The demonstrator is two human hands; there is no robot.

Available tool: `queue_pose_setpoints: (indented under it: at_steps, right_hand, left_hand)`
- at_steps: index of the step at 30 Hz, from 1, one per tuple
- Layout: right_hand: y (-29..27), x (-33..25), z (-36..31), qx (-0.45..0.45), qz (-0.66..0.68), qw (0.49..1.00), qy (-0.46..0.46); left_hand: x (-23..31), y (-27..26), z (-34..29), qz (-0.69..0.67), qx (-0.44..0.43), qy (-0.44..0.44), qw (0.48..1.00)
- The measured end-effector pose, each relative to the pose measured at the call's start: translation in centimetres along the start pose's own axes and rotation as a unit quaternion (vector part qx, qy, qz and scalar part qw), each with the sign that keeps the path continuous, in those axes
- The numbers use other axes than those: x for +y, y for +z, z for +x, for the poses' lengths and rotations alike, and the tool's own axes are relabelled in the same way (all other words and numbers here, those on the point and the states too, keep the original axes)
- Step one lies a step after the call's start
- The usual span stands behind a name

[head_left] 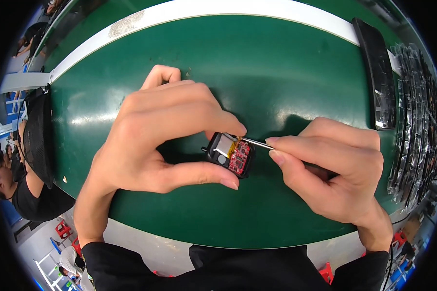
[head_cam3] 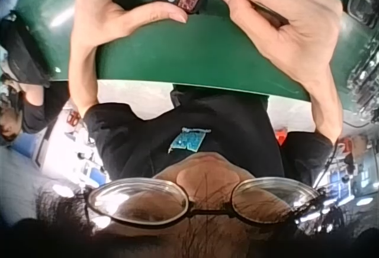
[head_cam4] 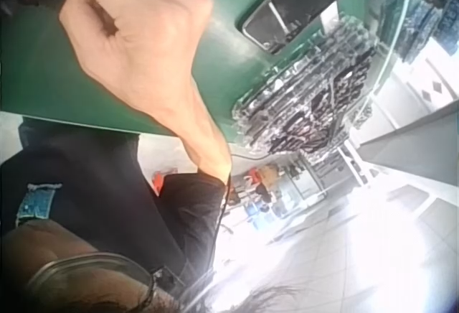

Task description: Assembling the internal components of a smartwatch using tweezers at an electronics workbench.

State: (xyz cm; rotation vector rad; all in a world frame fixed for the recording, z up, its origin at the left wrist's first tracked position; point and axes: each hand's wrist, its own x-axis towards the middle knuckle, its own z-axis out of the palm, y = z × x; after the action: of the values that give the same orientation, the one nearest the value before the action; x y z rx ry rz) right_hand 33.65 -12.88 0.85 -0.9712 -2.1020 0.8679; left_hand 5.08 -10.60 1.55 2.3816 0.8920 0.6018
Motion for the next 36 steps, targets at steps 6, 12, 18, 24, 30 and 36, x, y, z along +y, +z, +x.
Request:
queue_pose_setpoints:
  at_steps: [6,12,18,24,30,36]
  right_hand:
    - [-0.1,-0.2,-0.2,0.003,-0.004,1.0,0.007]
    - [1.2,1.1,-0.6,0.05,-0.018,0.996,-0.072]
    - [-0.9,0.2,-0.1,0.089,0.001,0.996,-0.019]
    - [-1.1,2.1,-0.7,0.154,0.095,0.983,-0.005]
    - [-0.8,2.3,0.3,0.191,0.112,0.975,-0.03]
    - [-1.5,4.9,0.1,0.147,0.067,0.983,-0.09]
  left_hand:
    - [0.0,0.4,0.0,0.016,0.013,0.022,1.0]
    - [0.0,0.3,-0.1,0.018,0.017,0.024,0.999]
    - [1.6,-0.3,0.8,0.018,-0.002,-0.031,0.999]
    - [1.6,1.9,1.2,0.043,0.029,-0.004,0.999]
    - [3.1,1.5,0.4,0.054,0.094,0.001,0.994]
    - [12.6,3.4,12.2,-0.029,0.069,0.221,0.972]
